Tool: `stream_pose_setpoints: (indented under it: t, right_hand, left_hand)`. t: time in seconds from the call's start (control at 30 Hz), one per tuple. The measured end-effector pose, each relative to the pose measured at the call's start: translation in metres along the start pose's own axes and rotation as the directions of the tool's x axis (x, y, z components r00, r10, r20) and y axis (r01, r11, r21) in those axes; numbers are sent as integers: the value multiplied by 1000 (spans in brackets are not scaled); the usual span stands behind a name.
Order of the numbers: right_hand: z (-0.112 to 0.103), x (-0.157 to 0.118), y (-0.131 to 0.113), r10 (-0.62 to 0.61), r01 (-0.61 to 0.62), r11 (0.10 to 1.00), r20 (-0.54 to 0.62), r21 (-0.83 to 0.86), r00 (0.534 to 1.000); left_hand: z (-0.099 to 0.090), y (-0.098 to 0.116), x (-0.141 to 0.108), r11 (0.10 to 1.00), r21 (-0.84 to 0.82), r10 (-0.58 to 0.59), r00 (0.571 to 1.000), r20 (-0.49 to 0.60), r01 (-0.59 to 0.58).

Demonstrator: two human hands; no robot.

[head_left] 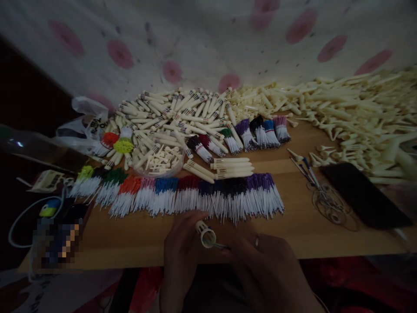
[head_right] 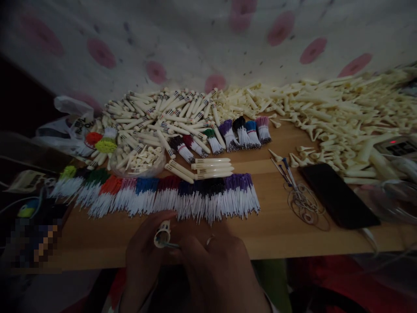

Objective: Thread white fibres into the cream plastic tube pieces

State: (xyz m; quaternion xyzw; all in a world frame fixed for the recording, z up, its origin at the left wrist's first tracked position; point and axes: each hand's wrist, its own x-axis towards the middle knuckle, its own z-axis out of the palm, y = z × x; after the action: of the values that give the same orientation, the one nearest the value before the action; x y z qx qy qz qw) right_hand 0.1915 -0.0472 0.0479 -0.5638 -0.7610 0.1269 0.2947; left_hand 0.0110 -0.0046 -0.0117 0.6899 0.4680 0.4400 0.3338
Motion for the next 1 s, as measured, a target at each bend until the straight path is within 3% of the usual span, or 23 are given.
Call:
stream_pose_setpoints:
  t: [0.17, 0.33, 0.5, 0.67, 1.0]
  right_hand:
    - [0, 2, 0, 14, -14, 1000, 36, -9, 999]
    - [-1, 4, 1, 10, -10, 1000, -8, -18, 1000]
    - [0, 0, 3, 30, -30, 1000, 82, -5, 996]
    - [-3, 1, 2, 2, -2, 1000, 22, 6, 1000]
    - [3, 1, 5, 28, -27, 1000, 47, -12, 999]
  left_hand:
    - [0, 0, 2, 999, 38, 15, 1000, 0, -15]
    - [2, -1, 2, 999, 32, 36, 999, 8, -36]
    - [3, 0, 4, 998, 47, 37, 999, 16, -38]
    - [2, 1, 3, 997, 66, 37, 998, 52, -40]
    - [6, -2, 0, 1000, 29, 5, 1000, 19, -5]
